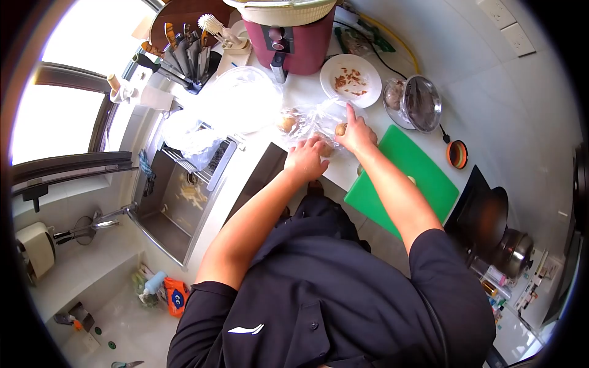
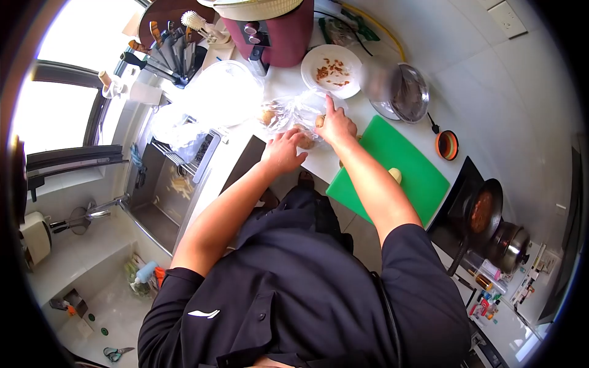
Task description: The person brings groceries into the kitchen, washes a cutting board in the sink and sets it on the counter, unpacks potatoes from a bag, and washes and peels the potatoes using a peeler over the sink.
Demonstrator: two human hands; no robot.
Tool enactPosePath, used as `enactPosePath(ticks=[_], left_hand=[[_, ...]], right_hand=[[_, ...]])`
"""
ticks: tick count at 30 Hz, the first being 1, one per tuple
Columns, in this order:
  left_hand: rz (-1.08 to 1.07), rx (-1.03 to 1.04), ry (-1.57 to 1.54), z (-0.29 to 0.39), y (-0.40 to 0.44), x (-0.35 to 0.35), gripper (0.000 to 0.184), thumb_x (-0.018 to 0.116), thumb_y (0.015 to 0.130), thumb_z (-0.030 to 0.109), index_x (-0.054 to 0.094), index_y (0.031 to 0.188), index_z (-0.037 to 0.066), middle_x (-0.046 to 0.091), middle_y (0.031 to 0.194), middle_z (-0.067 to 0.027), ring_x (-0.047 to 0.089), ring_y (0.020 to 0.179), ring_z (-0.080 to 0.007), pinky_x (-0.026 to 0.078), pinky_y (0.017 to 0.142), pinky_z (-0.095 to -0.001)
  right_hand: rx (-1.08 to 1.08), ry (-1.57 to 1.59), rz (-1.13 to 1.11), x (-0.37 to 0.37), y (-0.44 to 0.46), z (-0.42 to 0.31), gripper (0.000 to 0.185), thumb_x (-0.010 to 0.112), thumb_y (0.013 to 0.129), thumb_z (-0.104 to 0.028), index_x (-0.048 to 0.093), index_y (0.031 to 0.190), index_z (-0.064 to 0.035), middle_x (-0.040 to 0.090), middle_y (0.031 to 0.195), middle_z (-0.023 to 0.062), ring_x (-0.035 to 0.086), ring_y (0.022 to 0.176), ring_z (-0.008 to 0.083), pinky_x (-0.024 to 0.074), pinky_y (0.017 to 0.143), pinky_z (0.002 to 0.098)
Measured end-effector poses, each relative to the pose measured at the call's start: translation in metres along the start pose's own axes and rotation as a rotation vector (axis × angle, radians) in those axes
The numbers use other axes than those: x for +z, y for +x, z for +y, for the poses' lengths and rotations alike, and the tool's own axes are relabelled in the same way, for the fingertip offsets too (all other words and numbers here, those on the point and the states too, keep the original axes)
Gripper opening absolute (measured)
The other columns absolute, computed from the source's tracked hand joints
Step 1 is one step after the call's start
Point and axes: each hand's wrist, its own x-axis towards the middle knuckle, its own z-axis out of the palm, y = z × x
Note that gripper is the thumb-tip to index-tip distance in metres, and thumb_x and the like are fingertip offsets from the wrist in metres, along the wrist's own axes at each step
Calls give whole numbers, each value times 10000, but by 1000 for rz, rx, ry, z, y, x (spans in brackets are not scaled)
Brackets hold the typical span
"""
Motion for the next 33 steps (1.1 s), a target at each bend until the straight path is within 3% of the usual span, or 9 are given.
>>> enactPosePath(ticks=[11, 14, 17, 18, 20, 23, 28, 31, 33], left_hand=[[-65, -8, -54, 2, -2, 2, 624, 686, 899, 402, 531, 1431, 116, 415, 1590, -84, 432, 1430, -347, 409, 1126, -522], [7, 14, -66, -4, 2, 11, 622, 688, 895, 393, 535, 1435, 126, 380, 1623, -79, 382, 1472, -351, 386, 1152, -529], [-5, 31, -42, -5, -3, 3, 667, 679, 898, 400, 494, 1492, 159, 371, 1635, -83, 361, 1486, -367, 373, 1173, -534], [27, 50, -57, -6, -7, -1, 636, 676, 901, 396, 519, 1469, 157, 395, 1622, -88, 371, 1480, -369, 370, 1176, -530], [69, 50, -82, -12, -15, -6, 607, 674, 903, 393, 545, 1446, 155, 418, 1609, -94, 382, 1473, -371, 366, 1178, -526], [219, 60, -501, -25, -27, -19, 427, 643, 940, 356, 659, 1296, 120, 588, 1427, -168, 447, 1415, -379, 401, 1133, -525], [-66, 61, -1735, -30, -112, -70, 836, 614, 990, 572, 221, 1633, 211, 421, 1523, -72, 578, 1234, -270, 559, 889, -454], [181, 46, -1939, -79, -165, -73, 676, 704, 953, 423, 394, 1509, 192, 569, 1325, -39, 634, 1122, -222, 546, 699, -348], [356, 23, -2142, -122, -213, -70, 580, 697, 948, 322, 445, 1448, 171, 574, 1327, -60, 682, 1018, -255, 552, 651, -337]], right_hand=[[-153, 17, -37, -1, 0, 32, 1261, 868, 725, -432, 32, 1652, -252, 648, 1268, 217, 678, 1129, 396, 561, 930, 495], [-211, 407, 77, -16, -8, 40, 1229, 896, 706, -410, 128, 1647, -222, 670, 1213, 207, 697, 1072, 381, 568, 909, 460], [-275, 846, 330, -36, -30, 37, 1107, 939, 691, -336, 321, 1589, -140, 668, 1132, 152, 685, 1001, 234, 563, 889, 354], [-332, 982, 335, -21, -17, 50, 1082, 922, 722, -308, 299, 1590, -139, 655, 1139, 152, 680, 1009, 239, 559, 911, 369], [-162, 1216, 58, -44, -33, 45, 1039, 888, 768, -311, 276, 1593, -162, 628, 1167, 155, 646, 784, 187, 564, 691, 334], [24, 1155, -414, -86, -62, 19, 996, 833, 822, -374, 244, 1599, -172, 603, 1176, 137, 337, 515, 59, 226, 427, 231], [-119, 1046, -480, -72, -121, -95, 1094, 854, 829, -374, 149, 1633, -145, 631, 1121, 128, 433, 553, 71, 312, 430, 240], [-250, 1039, -573, -64, -145, -179, 1128, 798, 878, -301, -5, 1650, -123, 642, 1019, 103, 401, 524, 57, 327, 427, 221], [-341, 1242, -743, -54, -148, -229, 1005, 664, 929, -284, -18, 1646, -108, 667, 1184, 201, 359, 501, 42, 352, 423, 200]])
